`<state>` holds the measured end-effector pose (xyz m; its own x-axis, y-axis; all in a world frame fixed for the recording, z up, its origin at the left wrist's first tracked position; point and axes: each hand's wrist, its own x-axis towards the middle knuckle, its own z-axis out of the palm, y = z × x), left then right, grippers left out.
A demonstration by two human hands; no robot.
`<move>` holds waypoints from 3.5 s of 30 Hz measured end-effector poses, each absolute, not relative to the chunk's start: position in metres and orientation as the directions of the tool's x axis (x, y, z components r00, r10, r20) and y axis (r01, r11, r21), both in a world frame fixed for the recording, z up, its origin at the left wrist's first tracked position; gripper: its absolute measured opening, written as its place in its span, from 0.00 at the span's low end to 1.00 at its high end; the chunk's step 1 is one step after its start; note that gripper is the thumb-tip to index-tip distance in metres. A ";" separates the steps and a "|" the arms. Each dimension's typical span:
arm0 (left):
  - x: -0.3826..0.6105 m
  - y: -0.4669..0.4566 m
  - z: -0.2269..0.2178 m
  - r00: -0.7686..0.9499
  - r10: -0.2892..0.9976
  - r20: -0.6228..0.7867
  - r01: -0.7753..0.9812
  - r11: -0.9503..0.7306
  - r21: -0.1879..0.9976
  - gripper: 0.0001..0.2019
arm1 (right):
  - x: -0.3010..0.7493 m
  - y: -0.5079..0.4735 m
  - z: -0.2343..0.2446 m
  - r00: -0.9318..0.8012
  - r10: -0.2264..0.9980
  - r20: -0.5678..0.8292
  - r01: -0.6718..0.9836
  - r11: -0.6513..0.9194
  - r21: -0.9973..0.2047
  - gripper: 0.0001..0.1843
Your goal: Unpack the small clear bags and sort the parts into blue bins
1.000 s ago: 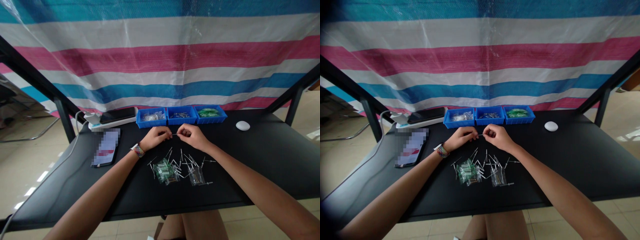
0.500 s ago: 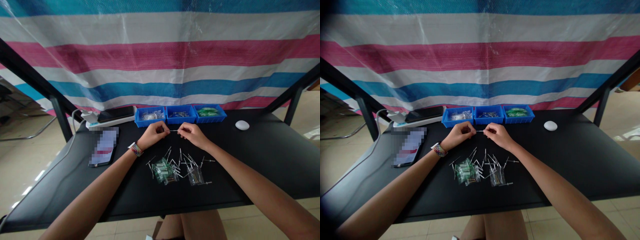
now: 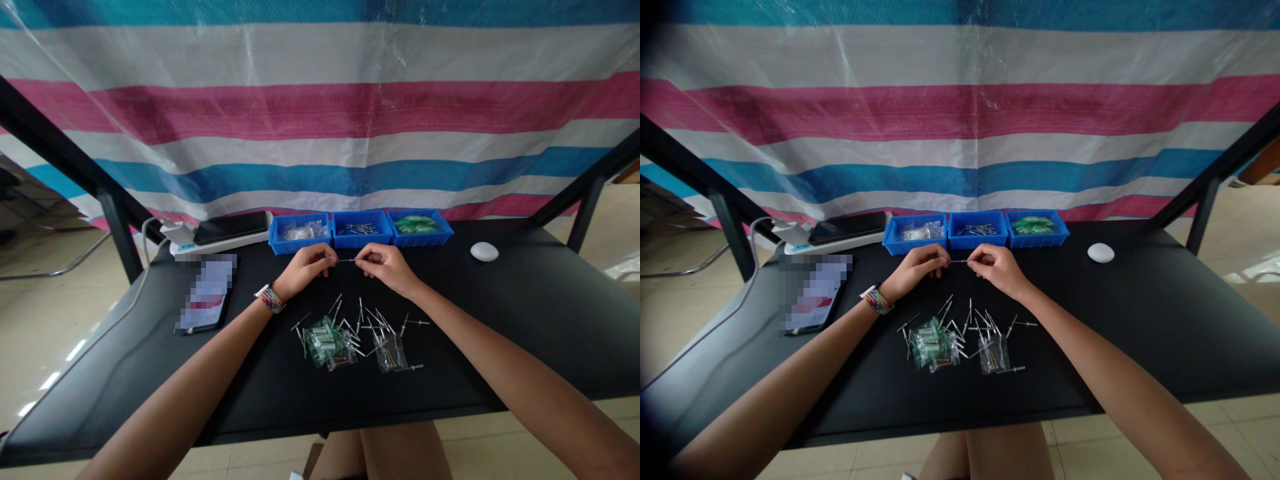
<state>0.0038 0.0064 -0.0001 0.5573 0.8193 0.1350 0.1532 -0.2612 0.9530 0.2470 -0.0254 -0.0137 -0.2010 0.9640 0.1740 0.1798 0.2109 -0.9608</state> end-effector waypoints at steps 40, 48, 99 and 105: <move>0.005 0.009 -0.002 0.537 0.837 0.102 0.160 -0.220 0.962 0.09 | 0.260 -0.021 -0.008 0.140 0.870 0.473 0.440 0.373 -0.817 0.13; 0.004 0.008 -0.003 0.538 0.833 0.127 0.141 -0.238 0.961 0.11 | 0.229 -0.053 0.000 -0.572 0.735 0.364 0.429 0.647 -0.630 0.07; 0.006 0.007 0.000 0.543 0.820 0.182 0.062 -0.255 0.965 0.09 | 0.242 -0.028 -0.013 -0.245 0.953 0.176 0.152 0.217 -0.964 0.15; 0.005 0.008 0.000 0.547 0.831 0.100 0.116 -0.194 0.974 0.15 | 0.240 -0.029 -0.016 -0.203 0.957 0.209 0.096 0.231 -0.968 0.16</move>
